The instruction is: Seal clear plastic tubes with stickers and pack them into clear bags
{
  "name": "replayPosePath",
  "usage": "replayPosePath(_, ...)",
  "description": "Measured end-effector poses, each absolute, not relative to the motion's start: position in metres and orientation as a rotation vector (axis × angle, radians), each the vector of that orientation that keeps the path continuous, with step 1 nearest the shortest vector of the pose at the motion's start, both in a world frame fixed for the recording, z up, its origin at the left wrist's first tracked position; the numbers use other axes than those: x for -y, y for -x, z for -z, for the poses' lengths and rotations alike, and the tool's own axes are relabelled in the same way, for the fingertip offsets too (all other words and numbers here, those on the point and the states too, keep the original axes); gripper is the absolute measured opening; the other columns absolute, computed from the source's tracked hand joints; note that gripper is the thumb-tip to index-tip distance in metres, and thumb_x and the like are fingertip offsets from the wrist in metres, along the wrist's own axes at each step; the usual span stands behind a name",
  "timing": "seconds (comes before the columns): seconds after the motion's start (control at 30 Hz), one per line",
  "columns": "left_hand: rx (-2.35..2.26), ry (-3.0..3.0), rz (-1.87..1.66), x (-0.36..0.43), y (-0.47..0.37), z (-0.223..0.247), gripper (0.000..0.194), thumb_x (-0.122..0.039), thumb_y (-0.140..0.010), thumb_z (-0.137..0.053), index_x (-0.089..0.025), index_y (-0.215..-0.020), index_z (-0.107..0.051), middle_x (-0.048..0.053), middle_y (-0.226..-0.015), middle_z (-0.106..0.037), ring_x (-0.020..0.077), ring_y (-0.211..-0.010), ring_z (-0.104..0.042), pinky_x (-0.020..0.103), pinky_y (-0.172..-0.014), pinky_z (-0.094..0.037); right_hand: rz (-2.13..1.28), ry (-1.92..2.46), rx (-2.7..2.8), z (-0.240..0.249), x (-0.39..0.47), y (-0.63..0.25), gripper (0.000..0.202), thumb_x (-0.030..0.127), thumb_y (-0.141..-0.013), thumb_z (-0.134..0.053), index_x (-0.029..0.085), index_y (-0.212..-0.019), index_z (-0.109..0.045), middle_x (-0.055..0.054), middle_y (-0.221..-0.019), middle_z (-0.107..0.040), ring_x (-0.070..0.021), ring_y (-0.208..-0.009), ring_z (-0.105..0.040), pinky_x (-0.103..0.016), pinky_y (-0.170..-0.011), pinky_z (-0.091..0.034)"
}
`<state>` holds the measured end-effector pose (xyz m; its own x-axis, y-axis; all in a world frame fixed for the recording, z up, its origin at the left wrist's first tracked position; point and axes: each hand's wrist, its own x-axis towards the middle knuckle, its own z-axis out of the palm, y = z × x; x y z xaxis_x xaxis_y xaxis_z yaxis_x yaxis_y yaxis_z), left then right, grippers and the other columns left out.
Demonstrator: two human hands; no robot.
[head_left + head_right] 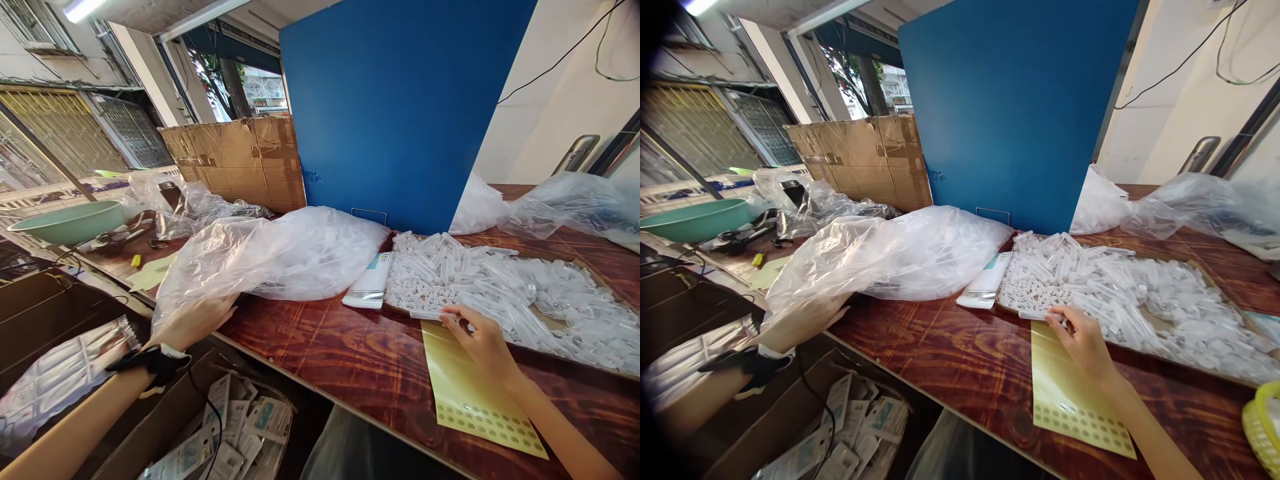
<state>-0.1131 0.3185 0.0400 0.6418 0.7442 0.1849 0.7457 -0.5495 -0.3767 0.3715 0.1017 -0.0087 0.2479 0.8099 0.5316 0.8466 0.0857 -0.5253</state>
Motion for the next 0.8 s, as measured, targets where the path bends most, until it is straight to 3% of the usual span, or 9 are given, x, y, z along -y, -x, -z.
replayPosePath(0.1,1.15,2.42,-0.062,-0.318,0.111,-0.037,0.043,-0.033,-0.091,-0.041,-0.013,-0.127,-0.052,0.02,-0.121,-0.06,0.0381,-0.106,-0.058,0.049,-0.087,-0.045,0.063,1.699,1.548,0.009,-0.102,-0.372,0.039,0.053,-0.088,-0.045,0.019,-0.084,-0.064,-0.006,-0.081,-0.071,-0.0143,-0.053,-0.055,-0.027,-0.051,-0.045)
replayPosePath(0.27,1.188,2.464,-0.025,-0.318,0.109,-0.026,0.043,-0.032,-0.091,-0.039,-0.008,-0.122,-0.055,0.022,-0.117,-0.061,0.0378,-0.096,-0.062,0.047,-0.075,-0.05,0.051,1.718,1.54,0.01,-0.101,-0.372,0.037,0.052,-0.087,-0.047,0.02,-0.084,-0.064,-0.005,-0.081,-0.07,-0.0141,-0.051,-0.053,-0.027,-0.051,-0.045)
replayPosePath(0.47,1.256,2.478,0.139,-0.313,0.111,-0.008,0.043,-0.036,-0.09,-0.038,-0.011,-0.12,-0.056,0.018,-0.122,-0.058,0.0332,-0.113,-0.054,0.045,-0.093,-0.044,0.022,1.701,1.532,0.005,-0.1,-0.37,0.034,0.05,-0.086,-0.048,0.02,-0.082,-0.064,-0.006,-0.081,-0.071,-0.019,-0.064,-0.063,-0.029,-0.057,-0.048)
replayPosePath(0.8,1.476,2.485,0.272,-0.321,0.115,0.002,0.055,-0.047,-0.087,-0.033,-0.012,-0.127,-0.047,0.017,-0.117,-0.062,0.0315,-0.111,-0.057,0.044,-0.094,-0.043,-0.038,1.7,1.519,0.006,-0.101,-0.369,0.032,0.047,-0.087,-0.049,0.019,-0.084,-0.064,-0.005,-0.075,-0.069,-0.018,-0.06,-0.06,-0.028,-0.054,-0.045)
